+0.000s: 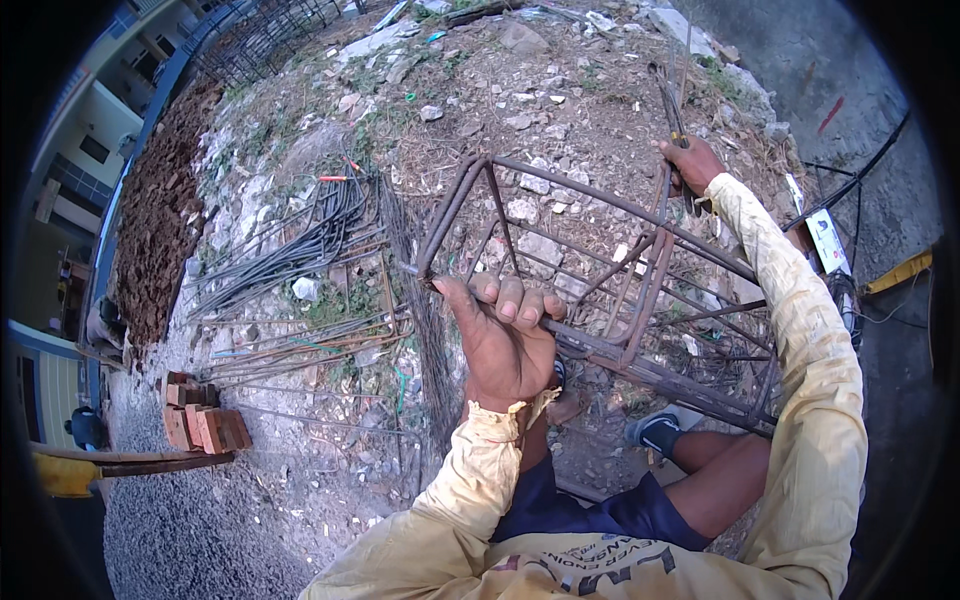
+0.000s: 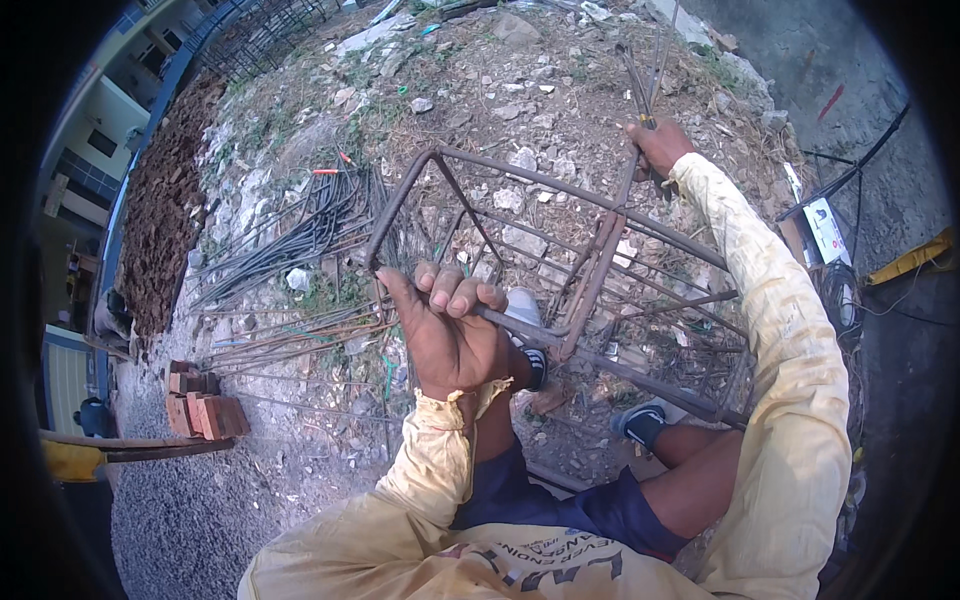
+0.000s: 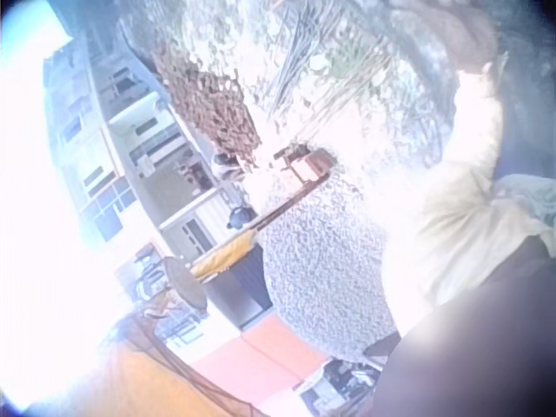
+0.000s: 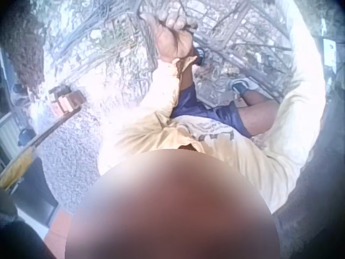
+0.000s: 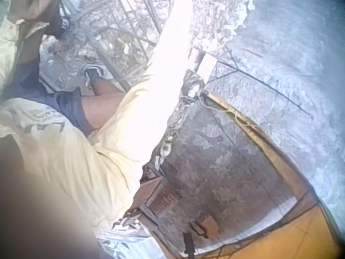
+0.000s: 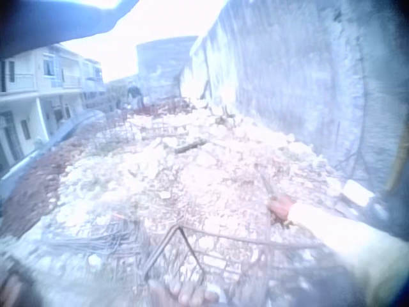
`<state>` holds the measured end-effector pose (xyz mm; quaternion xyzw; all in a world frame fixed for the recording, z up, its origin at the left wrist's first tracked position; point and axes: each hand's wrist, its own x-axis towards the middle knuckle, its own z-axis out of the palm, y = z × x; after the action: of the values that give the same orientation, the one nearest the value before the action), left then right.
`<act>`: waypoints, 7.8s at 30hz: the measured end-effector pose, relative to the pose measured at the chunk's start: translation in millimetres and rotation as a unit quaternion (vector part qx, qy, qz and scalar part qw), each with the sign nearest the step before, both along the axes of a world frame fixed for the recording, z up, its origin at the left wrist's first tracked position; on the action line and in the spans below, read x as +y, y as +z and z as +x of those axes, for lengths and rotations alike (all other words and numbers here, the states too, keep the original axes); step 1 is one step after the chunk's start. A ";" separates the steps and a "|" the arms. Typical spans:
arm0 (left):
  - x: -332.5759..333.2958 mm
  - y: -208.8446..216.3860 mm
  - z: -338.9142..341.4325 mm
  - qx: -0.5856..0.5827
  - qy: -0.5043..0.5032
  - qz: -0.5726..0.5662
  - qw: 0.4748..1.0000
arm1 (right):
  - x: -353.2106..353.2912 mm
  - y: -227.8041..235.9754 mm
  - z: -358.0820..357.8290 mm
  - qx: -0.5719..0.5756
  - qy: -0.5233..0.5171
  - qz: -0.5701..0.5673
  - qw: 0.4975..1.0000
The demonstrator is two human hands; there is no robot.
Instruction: The person sits on the ground at a construction site and assembles a rectangular metal frame by hand. They position intersecting metal rods, bend them into place, and secure the joints using pliers to twist binding wire around the intersections.
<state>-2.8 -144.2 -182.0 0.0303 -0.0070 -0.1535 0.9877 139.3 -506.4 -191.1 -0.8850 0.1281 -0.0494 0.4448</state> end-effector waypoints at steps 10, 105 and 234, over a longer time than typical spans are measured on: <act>-10.9 -8.9 -7.3 -0.001 0.055 0.032 0.998 | 11.8 2.7 3.4 0.029 -0.026 0.064 0.997; -2.6 -15.9 -3.3 -0.072 -0.010 0.001 0.997 | 29.3 26.7 -3.3 0.048 -0.035 0.017 0.998; -54.3 27.9 89.4 0.062 -0.191 -0.185 0.962 | 219.1 128.4 6.7 -0.007 0.219 -0.145 0.965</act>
<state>86.6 -198.5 -154.1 -0.1641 0.0206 -0.3366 0.9270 146.0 -287.3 -62.7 -0.9461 -0.0802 0.0253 0.3128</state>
